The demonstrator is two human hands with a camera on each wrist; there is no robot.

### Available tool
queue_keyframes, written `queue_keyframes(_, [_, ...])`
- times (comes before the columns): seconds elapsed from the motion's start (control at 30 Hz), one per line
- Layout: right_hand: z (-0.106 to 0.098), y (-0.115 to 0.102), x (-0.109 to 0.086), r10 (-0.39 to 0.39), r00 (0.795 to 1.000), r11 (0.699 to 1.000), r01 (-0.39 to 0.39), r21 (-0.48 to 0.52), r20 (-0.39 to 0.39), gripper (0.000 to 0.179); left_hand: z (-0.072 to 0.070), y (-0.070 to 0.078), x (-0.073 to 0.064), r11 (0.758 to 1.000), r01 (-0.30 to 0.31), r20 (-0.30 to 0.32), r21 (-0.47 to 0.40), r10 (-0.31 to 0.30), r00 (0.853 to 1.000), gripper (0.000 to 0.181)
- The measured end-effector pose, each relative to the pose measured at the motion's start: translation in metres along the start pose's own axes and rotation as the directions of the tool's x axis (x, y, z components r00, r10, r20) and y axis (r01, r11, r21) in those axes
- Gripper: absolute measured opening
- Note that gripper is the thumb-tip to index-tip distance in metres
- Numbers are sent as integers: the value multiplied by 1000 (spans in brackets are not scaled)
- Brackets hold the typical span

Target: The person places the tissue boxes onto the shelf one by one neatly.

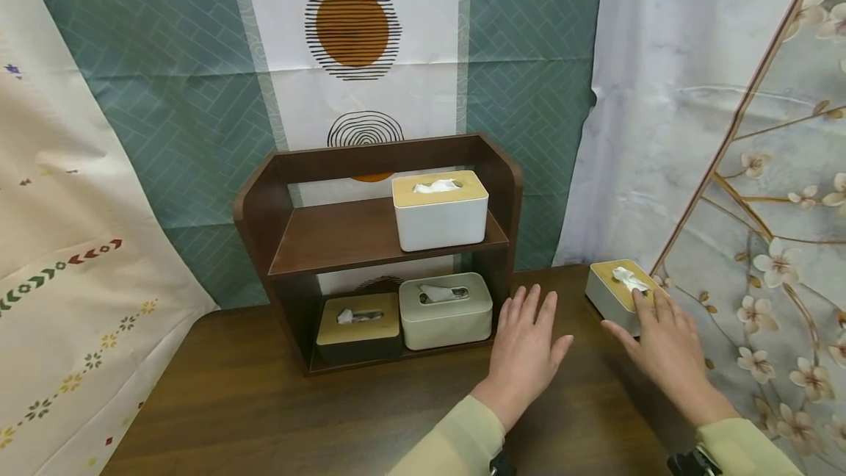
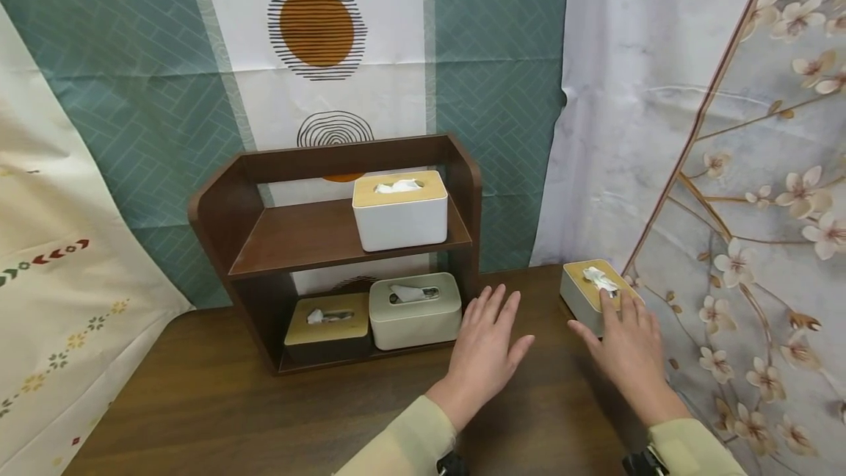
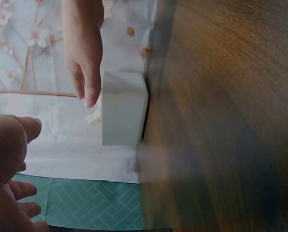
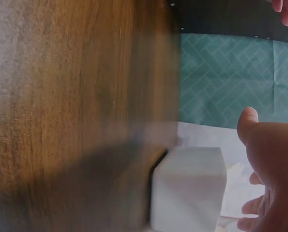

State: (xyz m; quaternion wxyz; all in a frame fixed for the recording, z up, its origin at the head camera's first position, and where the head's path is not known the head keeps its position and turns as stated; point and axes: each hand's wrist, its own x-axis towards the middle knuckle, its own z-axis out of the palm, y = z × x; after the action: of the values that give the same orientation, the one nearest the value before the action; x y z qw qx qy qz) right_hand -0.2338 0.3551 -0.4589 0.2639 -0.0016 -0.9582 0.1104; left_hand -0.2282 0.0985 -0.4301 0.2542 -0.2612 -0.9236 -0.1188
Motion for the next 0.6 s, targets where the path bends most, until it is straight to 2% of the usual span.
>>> queue_keyframes(0.37, [8, 5, 7, 44, 997, 999, -44, 2, 65, 86, 3, 6, 0, 991, 58, 66, -122, -50, 997, 68])
queue_keyframes(0.6, [13, 9, 8, 18, 1000, 1000, -18, -3, 2, 83, 5, 6, -3, 986, 71, 79, -152, -59, 995, 67])
